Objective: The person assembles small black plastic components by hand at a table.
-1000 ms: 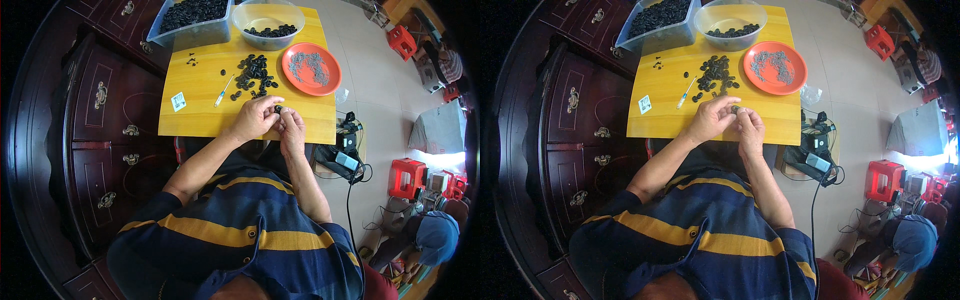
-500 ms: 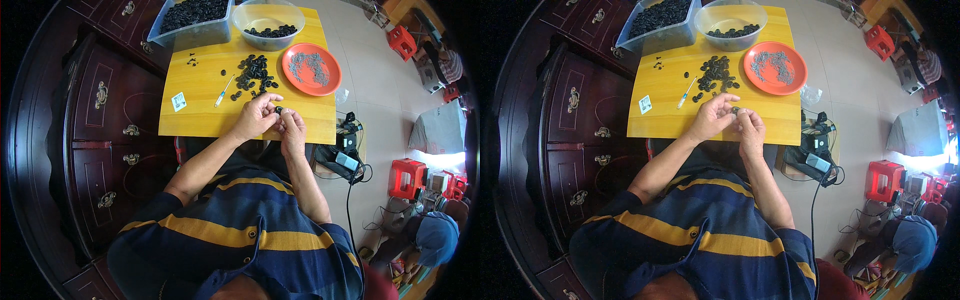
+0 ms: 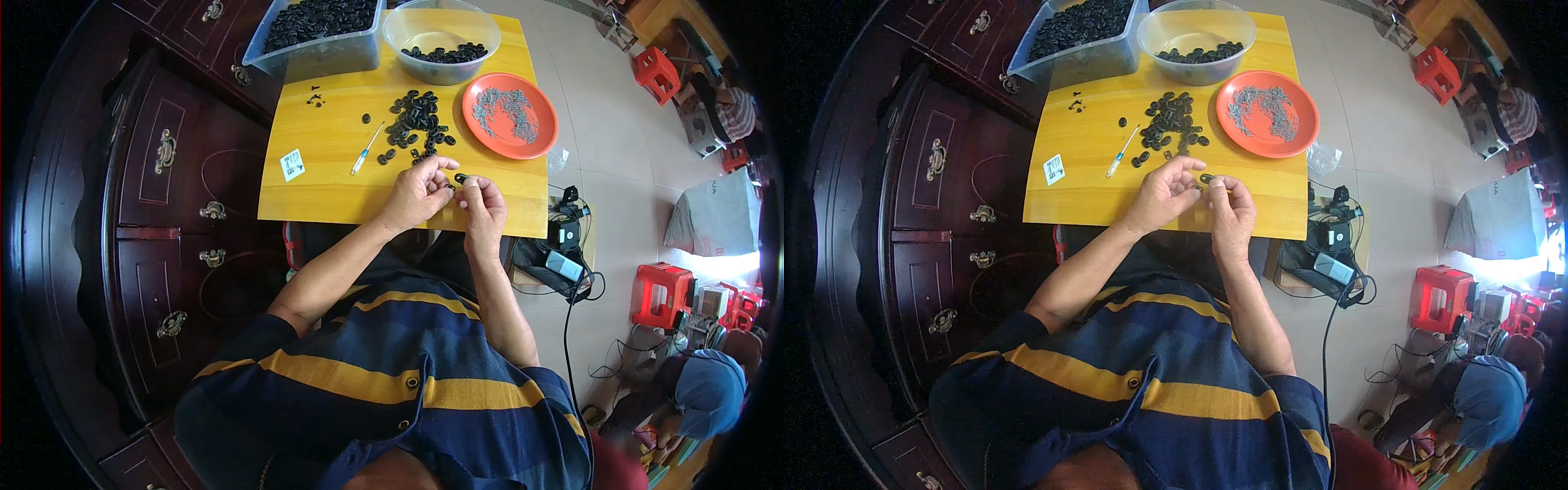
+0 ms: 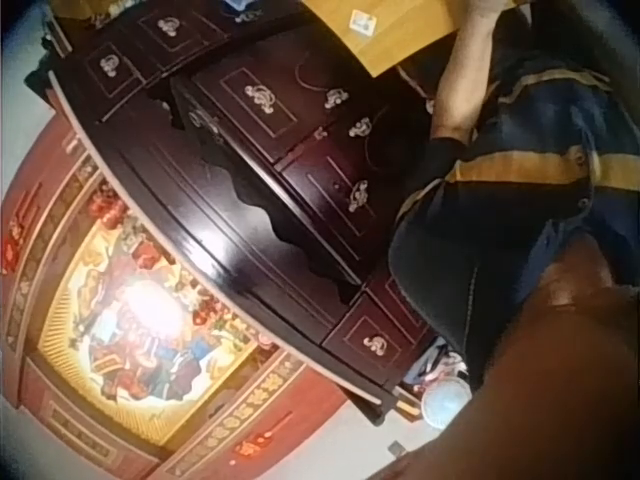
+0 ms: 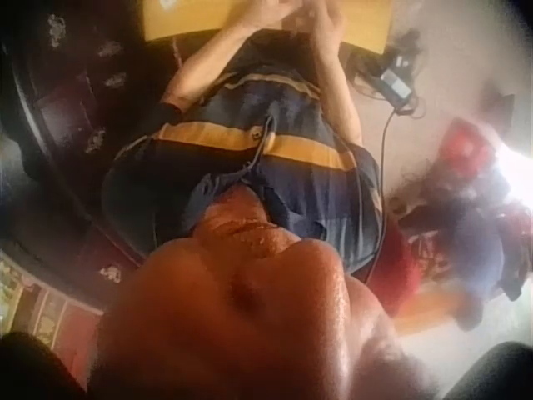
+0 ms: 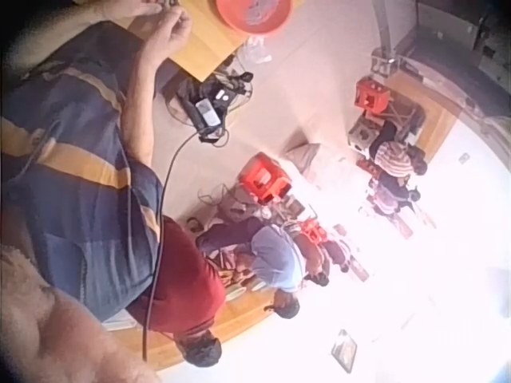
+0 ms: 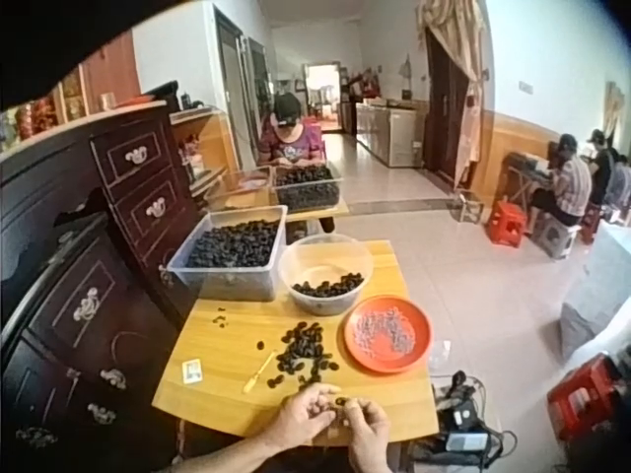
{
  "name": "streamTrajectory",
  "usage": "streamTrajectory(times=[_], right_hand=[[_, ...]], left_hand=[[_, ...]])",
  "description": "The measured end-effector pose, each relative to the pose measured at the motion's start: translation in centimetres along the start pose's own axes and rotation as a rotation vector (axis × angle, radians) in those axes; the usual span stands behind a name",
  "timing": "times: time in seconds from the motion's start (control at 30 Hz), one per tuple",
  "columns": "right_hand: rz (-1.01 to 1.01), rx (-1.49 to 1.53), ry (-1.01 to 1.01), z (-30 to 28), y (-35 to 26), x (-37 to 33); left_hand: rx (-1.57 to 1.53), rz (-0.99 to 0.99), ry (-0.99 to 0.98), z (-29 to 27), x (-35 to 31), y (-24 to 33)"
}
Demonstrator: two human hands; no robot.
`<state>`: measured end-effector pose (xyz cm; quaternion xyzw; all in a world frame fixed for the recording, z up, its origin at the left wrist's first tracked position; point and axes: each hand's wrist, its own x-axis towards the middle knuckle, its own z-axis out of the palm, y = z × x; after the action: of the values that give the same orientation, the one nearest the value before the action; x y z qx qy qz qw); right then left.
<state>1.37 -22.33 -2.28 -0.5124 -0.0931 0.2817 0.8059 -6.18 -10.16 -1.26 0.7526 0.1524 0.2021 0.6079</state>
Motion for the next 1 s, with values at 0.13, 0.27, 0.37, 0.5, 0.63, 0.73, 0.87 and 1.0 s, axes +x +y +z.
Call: streamTrajectory(times=[0.13,0.27,0.37,0.5,0.63,0.73,0.87,1.0], right_hand=[[-0.128,-0.136,0.000,-0.2,-0.6,0.4],[-0.129,-0.142,0.033,-0.6,-0.3,1.3],[-0.143,-0.107,0.017,-1.7,0.4,2.0],[-0.140,-0.171,0.031,-2.3,-0.1,2.3],[-0.355,-0.900,0.017,-2.5,-2.2,2.7],[-0.471,-1.213,-0.043,-2.6,-2.5,3.3],[-0.611,-1.257,0.058,-0.8,-2.8,3.0],[-0.580,-1.210,-0.100,0.6,-1.5,2.9]], left_hand=[[-0.057,-0.025,0.006,-0.1,0.0,-0.9],[-0.015,-0.031,0.038,-0.3,0.2,-1.1],[0.104,0.004,0.061,-0.7,0.0,-1.5],[0.190,0.042,0.079,-1.1,-0.1,-2.2],[0.203,0.025,0.096,-1.3,-0.1,-1.4],[0.316,0.020,0.105,-1.8,-0.2,-1.2],[0.309,0.005,0.115,-2.2,-0.5,-1.4],[0.212,0.035,0.218,-2.9,-1.3,-2.1]])
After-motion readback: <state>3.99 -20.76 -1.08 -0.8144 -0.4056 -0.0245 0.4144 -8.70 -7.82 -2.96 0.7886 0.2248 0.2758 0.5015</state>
